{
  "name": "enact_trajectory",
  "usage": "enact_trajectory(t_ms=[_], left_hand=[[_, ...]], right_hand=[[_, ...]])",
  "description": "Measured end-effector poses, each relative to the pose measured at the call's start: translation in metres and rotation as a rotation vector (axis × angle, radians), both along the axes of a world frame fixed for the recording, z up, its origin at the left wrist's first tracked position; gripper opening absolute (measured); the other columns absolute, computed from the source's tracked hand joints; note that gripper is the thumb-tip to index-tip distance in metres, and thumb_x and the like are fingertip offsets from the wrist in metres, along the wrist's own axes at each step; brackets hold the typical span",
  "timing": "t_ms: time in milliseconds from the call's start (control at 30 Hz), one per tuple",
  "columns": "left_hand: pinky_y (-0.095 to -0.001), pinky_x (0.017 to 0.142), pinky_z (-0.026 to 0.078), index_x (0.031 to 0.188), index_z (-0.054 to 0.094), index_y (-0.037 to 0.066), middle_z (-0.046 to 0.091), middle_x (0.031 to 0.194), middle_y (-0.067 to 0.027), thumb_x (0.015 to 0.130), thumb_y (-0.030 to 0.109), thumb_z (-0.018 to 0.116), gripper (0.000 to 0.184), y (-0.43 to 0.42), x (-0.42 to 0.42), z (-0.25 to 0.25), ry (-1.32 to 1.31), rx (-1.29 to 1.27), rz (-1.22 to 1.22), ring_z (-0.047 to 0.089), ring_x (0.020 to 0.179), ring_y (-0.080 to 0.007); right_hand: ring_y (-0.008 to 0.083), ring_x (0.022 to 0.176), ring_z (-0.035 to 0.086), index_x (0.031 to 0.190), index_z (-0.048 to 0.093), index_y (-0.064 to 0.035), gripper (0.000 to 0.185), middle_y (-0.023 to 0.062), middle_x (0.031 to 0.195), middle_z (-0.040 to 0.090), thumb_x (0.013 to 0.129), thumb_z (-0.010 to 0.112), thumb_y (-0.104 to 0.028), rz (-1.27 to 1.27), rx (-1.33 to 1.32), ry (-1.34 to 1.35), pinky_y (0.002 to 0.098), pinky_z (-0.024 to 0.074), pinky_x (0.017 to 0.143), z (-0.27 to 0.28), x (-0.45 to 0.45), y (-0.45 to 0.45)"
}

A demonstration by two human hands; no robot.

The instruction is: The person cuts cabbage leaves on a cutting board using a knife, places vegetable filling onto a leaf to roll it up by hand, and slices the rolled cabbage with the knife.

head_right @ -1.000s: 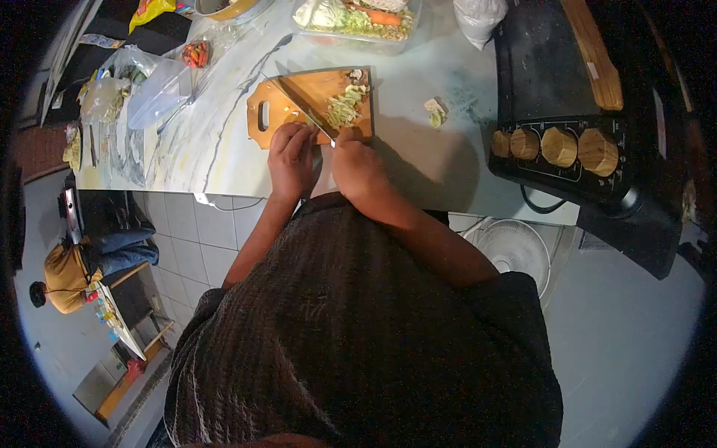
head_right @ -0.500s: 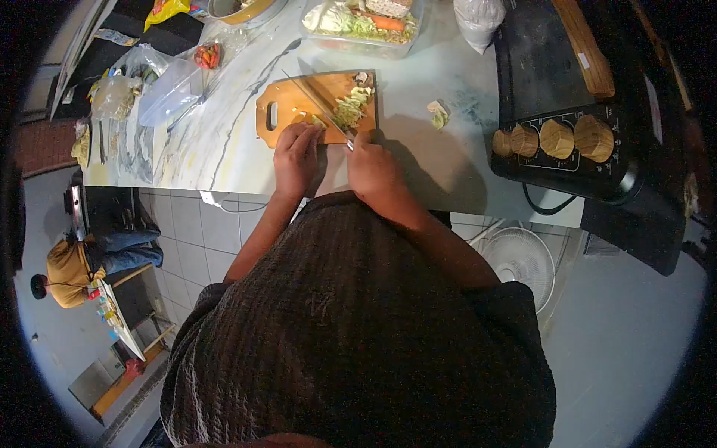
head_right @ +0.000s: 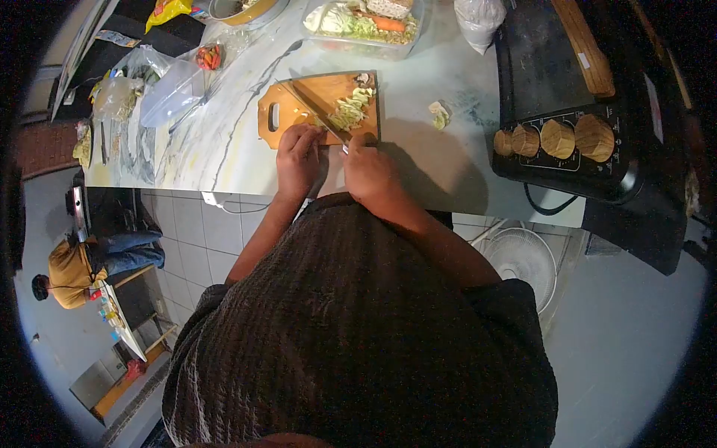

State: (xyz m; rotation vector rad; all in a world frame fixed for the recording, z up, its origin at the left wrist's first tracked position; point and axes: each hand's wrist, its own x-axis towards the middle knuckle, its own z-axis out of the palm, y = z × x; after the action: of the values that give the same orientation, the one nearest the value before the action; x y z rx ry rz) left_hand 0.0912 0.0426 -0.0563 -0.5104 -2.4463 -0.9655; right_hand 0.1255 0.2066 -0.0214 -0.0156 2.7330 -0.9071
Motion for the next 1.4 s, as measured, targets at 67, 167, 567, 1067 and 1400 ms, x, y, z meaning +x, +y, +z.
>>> enact_trajectory(t_ms=[67,167,567,1067,1400], left_hand=[[-0.0410,0.083,0.054,0.092,0.070,0.001,0.067,0.093,-0.0148,0.077,-0.005,0.070,0.017,-0.001,0.000,0.001,-0.017,-0.001,-0.006,0.066,0.093,-0.0330],[-0.0414,0.084,0.054,0.093,0.070,0.001,0.068,0.094,-0.0147,0.077,-0.005,0.071,0.017,0.000,0.000,0.001,-0.020,-0.008,-0.002,0.066,0.094,-0.0330],[-0.0408,0.087,0.053,0.092,0.069,0.002,0.068,0.095,-0.0132,0.077,-0.001,0.074,0.016,0.000,0.000,-0.003,-0.020,0.005,0.033,0.065,0.098,-0.0326],[-0.0418,0.087,0.053,0.094,0.070,0.002,0.069,0.095,-0.0142,0.079,-0.002,0.073,0.016,-0.002,0.003,0.001,-0.003,0.000,0.027,0.066,0.099,-0.0336],[-0.0415,0.088,0.053,0.091,0.069,0.002,0.068,0.094,-0.0132,0.077,-0.005,0.070,0.016,-0.002,0.002,0.002,-0.035,0.003,0.012,0.065,0.099,-0.0332]], right_hand=[[0.0498,0.078,0.065,0.100,0.047,0.0040,0.033,0.0303,0.079,0.066,0.098,0.055,-0.028,0.008,-0.009,-0.017,0.0572,0.0514,0.070,-0.005,-0.001,0.000],[0.0502,0.078,0.065,0.099,0.047,0.0048,0.032,0.0310,0.078,0.065,0.098,0.054,-0.026,0.018,-0.030,-0.006,0.0568,0.0518,0.069,-0.003,0.000,0.000],[0.0483,0.082,0.067,0.101,0.045,0.0052,0.032,0.0313,0.084,0.066,0.099,0.053,-0.026,0.015,0.033,-0.066,0.0552,0.0533,0.071,-0.005,-0.008,-0.004],[0.0486,0.082,0.066,0.102,0.044,0.0029,0.031,0.0295,0.084,0.067,0.100,0.051,-0.027,-0.030,0.063,-0.116,0.0560,0.0519,0.072,-0.003,-0.006,-0.001],[0.0483,0.070,0.065,0.099,0.046,0.0030,0.039,0.0287,0.072,0.064,0.100,0.051,-0.036,-0.037,-0.013,0.090,0.0568,0.0508,0.063,0.001,0.002,0.004]])
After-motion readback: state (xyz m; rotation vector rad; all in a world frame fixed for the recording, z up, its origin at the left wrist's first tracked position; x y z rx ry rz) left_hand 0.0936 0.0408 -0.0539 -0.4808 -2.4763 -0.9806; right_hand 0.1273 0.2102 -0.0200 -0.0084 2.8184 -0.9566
